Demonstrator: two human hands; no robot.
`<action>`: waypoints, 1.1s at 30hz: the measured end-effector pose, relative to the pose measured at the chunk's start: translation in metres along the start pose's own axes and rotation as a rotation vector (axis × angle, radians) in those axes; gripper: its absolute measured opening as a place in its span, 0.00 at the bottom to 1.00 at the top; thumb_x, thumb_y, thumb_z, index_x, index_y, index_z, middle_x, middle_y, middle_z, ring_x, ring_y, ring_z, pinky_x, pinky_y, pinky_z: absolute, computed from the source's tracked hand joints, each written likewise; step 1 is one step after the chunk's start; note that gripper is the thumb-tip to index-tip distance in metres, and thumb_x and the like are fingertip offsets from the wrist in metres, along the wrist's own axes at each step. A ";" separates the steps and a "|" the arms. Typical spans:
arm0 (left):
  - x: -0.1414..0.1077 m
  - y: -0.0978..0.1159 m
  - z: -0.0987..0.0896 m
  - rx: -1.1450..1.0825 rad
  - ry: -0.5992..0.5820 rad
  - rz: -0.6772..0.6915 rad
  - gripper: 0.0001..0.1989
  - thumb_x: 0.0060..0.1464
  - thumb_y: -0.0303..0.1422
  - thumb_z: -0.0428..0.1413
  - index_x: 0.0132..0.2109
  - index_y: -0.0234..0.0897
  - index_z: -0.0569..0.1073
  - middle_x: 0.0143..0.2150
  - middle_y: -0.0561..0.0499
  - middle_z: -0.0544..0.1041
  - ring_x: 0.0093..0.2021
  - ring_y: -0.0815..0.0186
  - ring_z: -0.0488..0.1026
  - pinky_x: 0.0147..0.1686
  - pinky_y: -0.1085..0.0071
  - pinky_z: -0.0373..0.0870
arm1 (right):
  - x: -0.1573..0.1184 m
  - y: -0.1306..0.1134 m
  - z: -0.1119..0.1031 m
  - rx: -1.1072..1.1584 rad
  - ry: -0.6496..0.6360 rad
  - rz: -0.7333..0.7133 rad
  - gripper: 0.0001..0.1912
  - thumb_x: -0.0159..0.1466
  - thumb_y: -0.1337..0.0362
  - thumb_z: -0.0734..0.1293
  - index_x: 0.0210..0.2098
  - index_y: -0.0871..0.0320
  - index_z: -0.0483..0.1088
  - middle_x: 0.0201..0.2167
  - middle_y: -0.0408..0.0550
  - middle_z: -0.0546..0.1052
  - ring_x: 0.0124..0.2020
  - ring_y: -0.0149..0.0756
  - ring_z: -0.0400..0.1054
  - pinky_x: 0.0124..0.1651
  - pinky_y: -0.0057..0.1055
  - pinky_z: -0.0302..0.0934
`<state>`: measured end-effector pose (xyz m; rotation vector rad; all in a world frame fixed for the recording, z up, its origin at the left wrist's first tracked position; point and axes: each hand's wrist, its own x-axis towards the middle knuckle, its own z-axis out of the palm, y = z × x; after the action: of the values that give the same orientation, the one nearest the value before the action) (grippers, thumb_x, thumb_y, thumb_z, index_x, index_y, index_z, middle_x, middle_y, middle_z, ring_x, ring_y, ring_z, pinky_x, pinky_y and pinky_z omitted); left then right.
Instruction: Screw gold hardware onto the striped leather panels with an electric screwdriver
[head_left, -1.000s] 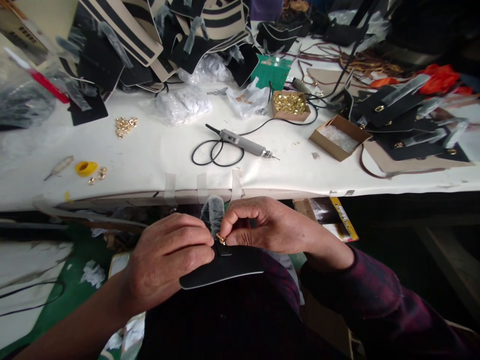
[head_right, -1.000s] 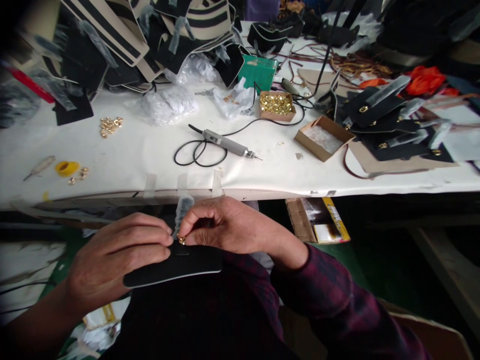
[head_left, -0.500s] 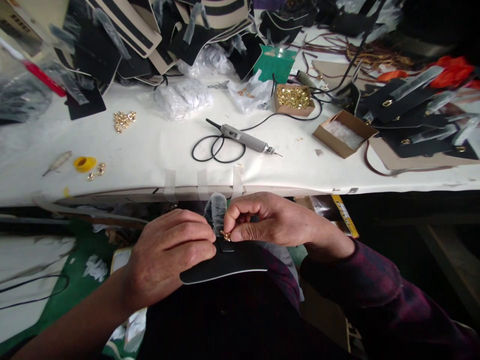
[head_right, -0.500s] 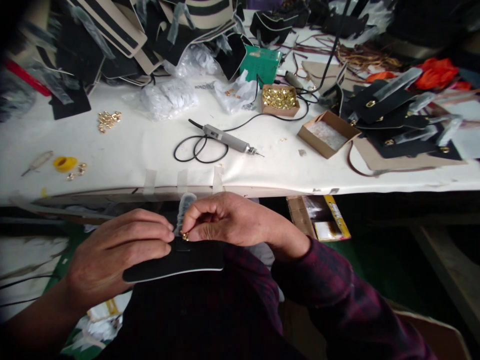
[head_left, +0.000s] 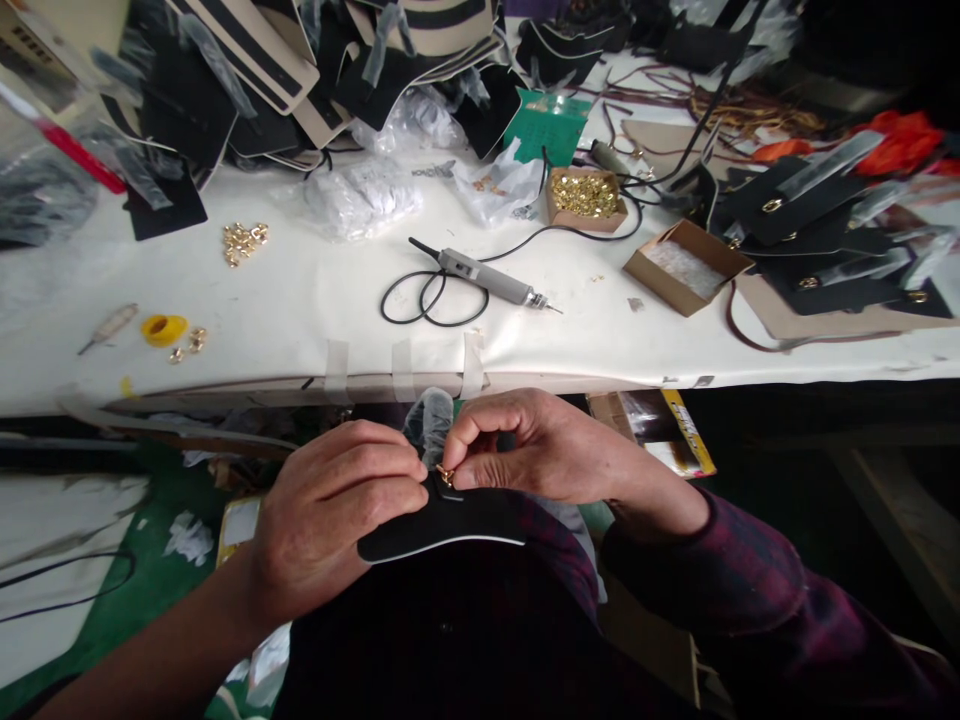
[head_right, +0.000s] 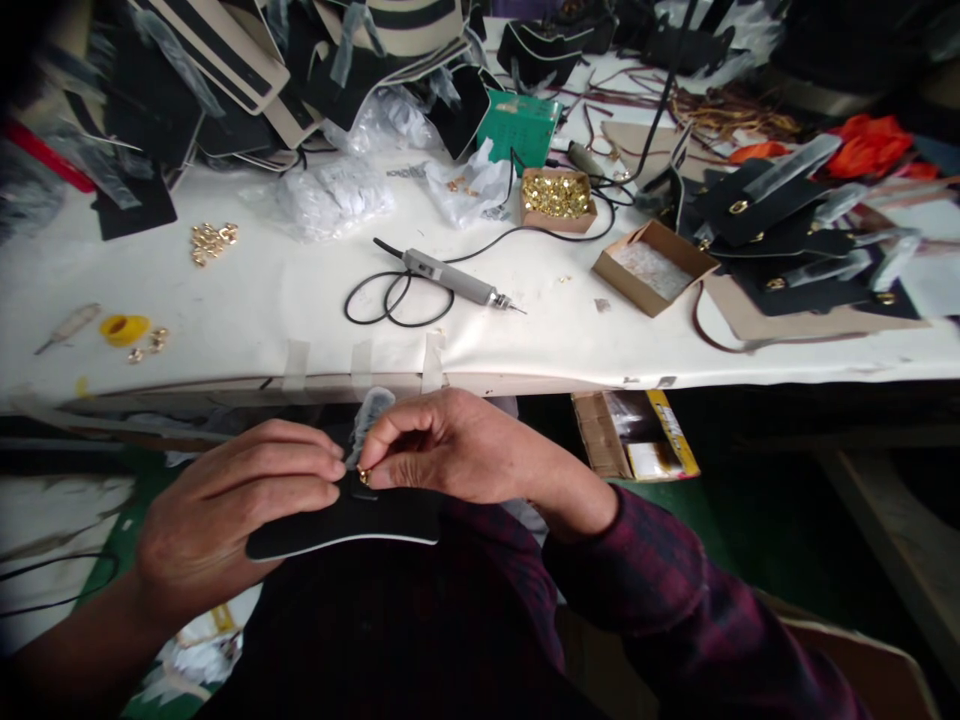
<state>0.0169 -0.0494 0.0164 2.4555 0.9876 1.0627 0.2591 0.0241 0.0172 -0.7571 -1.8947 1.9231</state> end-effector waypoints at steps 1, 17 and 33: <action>0.000 0.001 0.000 0.002 0.004 -0.009 0.09 0.59 0.22 0.64 0.44 0.38 0.77 0.41 0.48 0.83 0.45 0.61 0.80 0.44 0.63 0.81 | 0.000 0.002 0.001 0.023 0.016 0.003 0.08 0.65 0.61 0.77 0.39 0.60 0.81 0.35 0.45 0.81 0.37 0.33 0.75 0.43 0.27 0.68; 0.002 -0.001 0.017 0.025 0.089 -0.427 0.04 0.61 0.28 0.63 0.39 0.41 0.75 0.40 0.53 0.85 0.39 0.67 0.82 0.42 0.73 0.76 | -0.008 -0.001 0.002 -0.018 0.192 -0.058 0.17 0.69 0.53 0.73 0.50 0.58 0.83 0.44 0.50 0.83 0.45 0.39 0.77 0.48 0.32 0.68; 0.051 -0.036 -0.001 -0.503 0.037 -0.874 0.21 0.56 0.47 0.67 0.50 0.39 0.81 0.47 0.47 0.87 0.45 0.53 0.84 0.43 0.65 0.80 | 0.022 -0.002 -0.003 0.330 0.375 0.030 0.15 0.60 0.55 0.77 0.32 0.61 0.77 0.27 0.43 0.76 0.26 0.32 0.68 0.30 0.28 0.60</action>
<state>0.0239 0.0113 0.0263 1.3686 1.3915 0.8783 0.2425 0.0395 0.0159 -0.9617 -1.3133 1.8847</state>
